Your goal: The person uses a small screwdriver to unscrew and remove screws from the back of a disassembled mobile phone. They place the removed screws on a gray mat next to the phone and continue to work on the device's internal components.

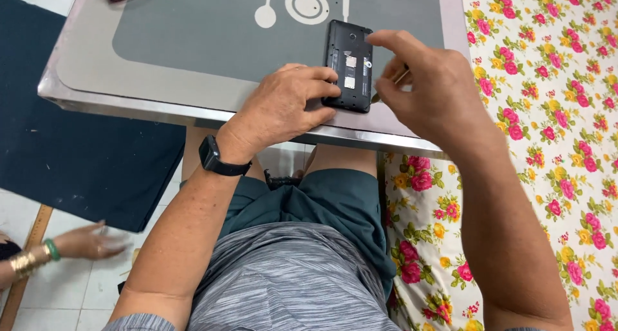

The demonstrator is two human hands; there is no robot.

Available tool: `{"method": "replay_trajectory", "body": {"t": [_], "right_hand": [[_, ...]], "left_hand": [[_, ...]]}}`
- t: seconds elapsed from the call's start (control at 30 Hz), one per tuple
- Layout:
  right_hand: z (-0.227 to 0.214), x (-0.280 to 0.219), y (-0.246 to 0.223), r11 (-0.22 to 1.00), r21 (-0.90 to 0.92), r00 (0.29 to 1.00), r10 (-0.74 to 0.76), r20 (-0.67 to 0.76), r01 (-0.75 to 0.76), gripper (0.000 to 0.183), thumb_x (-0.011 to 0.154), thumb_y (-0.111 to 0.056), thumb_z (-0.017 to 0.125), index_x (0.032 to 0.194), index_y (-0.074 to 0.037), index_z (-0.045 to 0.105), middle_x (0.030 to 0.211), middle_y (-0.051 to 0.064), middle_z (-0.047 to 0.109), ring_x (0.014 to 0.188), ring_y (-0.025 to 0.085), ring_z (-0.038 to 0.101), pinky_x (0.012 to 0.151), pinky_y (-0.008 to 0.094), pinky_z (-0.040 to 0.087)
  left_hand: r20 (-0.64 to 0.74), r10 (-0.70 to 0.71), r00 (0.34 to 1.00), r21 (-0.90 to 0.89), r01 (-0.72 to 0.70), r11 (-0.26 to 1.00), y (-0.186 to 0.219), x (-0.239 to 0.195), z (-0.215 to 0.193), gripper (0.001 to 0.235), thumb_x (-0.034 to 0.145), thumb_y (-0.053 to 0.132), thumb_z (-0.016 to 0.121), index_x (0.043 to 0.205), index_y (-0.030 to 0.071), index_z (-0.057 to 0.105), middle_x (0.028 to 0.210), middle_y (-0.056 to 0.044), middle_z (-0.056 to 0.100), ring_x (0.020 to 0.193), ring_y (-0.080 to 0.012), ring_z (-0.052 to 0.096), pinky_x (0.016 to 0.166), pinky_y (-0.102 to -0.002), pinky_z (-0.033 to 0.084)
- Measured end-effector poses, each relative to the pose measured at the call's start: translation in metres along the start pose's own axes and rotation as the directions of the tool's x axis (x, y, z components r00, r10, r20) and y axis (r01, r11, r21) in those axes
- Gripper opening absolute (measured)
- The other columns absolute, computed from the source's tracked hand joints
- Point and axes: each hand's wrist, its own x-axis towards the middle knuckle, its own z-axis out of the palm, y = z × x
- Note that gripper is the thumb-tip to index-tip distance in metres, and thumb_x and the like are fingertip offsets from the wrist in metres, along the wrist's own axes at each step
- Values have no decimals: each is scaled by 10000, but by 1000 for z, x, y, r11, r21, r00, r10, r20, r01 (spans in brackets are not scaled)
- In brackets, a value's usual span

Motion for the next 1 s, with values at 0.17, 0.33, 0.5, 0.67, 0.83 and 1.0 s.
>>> {"method": "replay_trajectory", "body": {"t": [0.17, 0.33, 0.5, 0.67, 0.83, 1.0], "right_hand": [[-8, 0, -8, 981, 190, 996, 13, 87, -30, 433, 989, 70, 662, 1404, -46, 707, 841, 29, 767, 705, 182, 735, 743, 353, 575], [11, -4, 16, 998, -50, 999, 47, -24, -49, 291, 1092, -147, 839, 1370, -100, 766, 811, 71, 776, 693, 260, 736, 625, 434, 556], [-15, 4, -11, 955, 293, 990, 11, 140, -52, 493, 957, 128, 619, 1409, -66, 657, 1066, 73, 772, 933, 182, 745, 915, 346, 618], [-4, 2, -1, 988, 144, 998, 40, 47, -46, 386, 1049, -12, 665, 1429, -76, 654, 1175, 141, 798, 1007, 354, 701, 947, 544, 477], [-19, 3, -13, 987, 158, 987, 17, 158, -42, 536, 961, 12, 586, 1495, -41, 601, 1381, 193, 692, 1259, 419, 617, 1014, 555, 452], [5, -1, 6, 999, -30, 998, 34, 58, -33, 272, 1093, -58, 715, 1362, -45, 679, 803, 113, 766, 627, 291, 710, 601, 463, 547]], "left_hand": [[10, 8, 1000, -5, -8, 1000, -1, 0, 1, 313, 991, 259, 766, 1256, 94, 792, 1392, -65, 702, 1179, -353, 661, 1064, -528, 460], [-16, 34, 999, -8, -34, 999, -1, 1, 1, 298, 986, 228, 781, 1236, 68, 800, 1362, -68, 720, 1157, -332, 680, 1052, -527, 475], [-11, 39, 999, 17, -39, 999, 1, 1, 1, 303, 978, 234, 775, 1232, 73, 806, 1363, -80, 721, 1133, -345, 684, 1024, -525, 479], [-6, 20, 1000, 5, -19, 1000, 1, 1, 0, 298, 984, 237, 762, 1234, 79, 800, 1347, -59, 719, 1125, -339, 676, 1036, -523, 480], [14, 11, 1000, 12, -12, 1000, -2, 0, 1, 312, 988, 260, 758, 1249, 96, 803, 1390, -75, 716, 1162, -360, 667, 1040, -537, 475], [-21, 41, 999, 4, -41, 999, -2, 1, 3, 315, 981, 250, 782, 1243, 76, 800, 1373, -68, 720, 1158, -339, 679, 1048, -524, 475]]}}
